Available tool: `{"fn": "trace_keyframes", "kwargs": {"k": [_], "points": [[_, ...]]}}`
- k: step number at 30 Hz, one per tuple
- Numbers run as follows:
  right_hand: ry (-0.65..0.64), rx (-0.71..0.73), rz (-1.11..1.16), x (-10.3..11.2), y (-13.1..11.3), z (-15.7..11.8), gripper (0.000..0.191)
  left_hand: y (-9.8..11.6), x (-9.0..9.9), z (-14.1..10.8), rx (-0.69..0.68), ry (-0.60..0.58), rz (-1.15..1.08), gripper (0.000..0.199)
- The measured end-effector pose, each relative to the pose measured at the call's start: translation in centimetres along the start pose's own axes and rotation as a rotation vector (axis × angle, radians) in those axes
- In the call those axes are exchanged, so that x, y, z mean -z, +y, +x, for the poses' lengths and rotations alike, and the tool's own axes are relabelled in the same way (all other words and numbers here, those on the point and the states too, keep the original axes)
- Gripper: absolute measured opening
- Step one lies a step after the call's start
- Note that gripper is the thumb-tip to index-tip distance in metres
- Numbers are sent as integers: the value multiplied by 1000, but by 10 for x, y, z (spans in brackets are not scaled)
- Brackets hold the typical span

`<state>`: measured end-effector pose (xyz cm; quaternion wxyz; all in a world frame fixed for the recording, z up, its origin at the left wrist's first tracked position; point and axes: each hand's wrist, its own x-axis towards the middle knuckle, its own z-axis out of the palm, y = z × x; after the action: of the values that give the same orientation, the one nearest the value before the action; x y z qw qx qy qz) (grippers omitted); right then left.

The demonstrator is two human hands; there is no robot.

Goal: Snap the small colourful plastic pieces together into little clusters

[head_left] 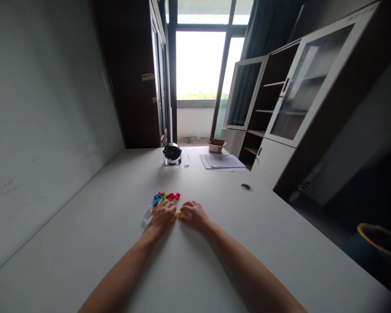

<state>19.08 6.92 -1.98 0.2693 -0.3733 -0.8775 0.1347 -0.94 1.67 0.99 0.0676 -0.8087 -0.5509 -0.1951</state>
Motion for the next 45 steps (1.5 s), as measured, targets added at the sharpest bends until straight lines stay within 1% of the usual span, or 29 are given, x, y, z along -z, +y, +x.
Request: {"fn": "trace_keyframes", "kwargs": {"k": [3,6,9,15,17,19,21,25,28,30,33,36,40,45], "points": [[8,-2,-17,-2,2,0,27,1,2,0,13,-25,-22,18],[17,-11,-24,-5,5,1,25,0,2,-1,43,-35,-29,17],[4,-15,-16,-6,7,3,24,-1,-1,-1,45,-30,-39,17],[2,44,60,-1,1,2,37,-2,-1,-1,24,-15,-68,15],[36,8,55,1,-1,1,34,-2,-1,-1,4,-8,-65,13],[72,-52,23,2,-1,1,26,-1,0,-2,-2,0,-61,12],[76,-90,-23,3,0,1,19,-1,0,-2,-1,1,-61,11],[33,-79,-104,3,-1,0,15,0,0,-1,9,-16,-39,13],[27,-55,-109,1,-4,0,8,-1,-1,-1,3,-12,-41,15],[43,-50,-61,-1,-6,0,6,-1,-2,-1,-2,-1,-49,19],[82,-69,58,-2,-6,1,11,-1,-1,-1,8,12,-52,21],[117,-133,197,-3,-2,2,17,0,1,-1,21,19,-49,21],[132,-228,431,-6,6,4,23,3,3,0,18,25,-56,22],[183,-259,667,-10,7,6,25,7,9,1,-3,69,-94,25]]}}
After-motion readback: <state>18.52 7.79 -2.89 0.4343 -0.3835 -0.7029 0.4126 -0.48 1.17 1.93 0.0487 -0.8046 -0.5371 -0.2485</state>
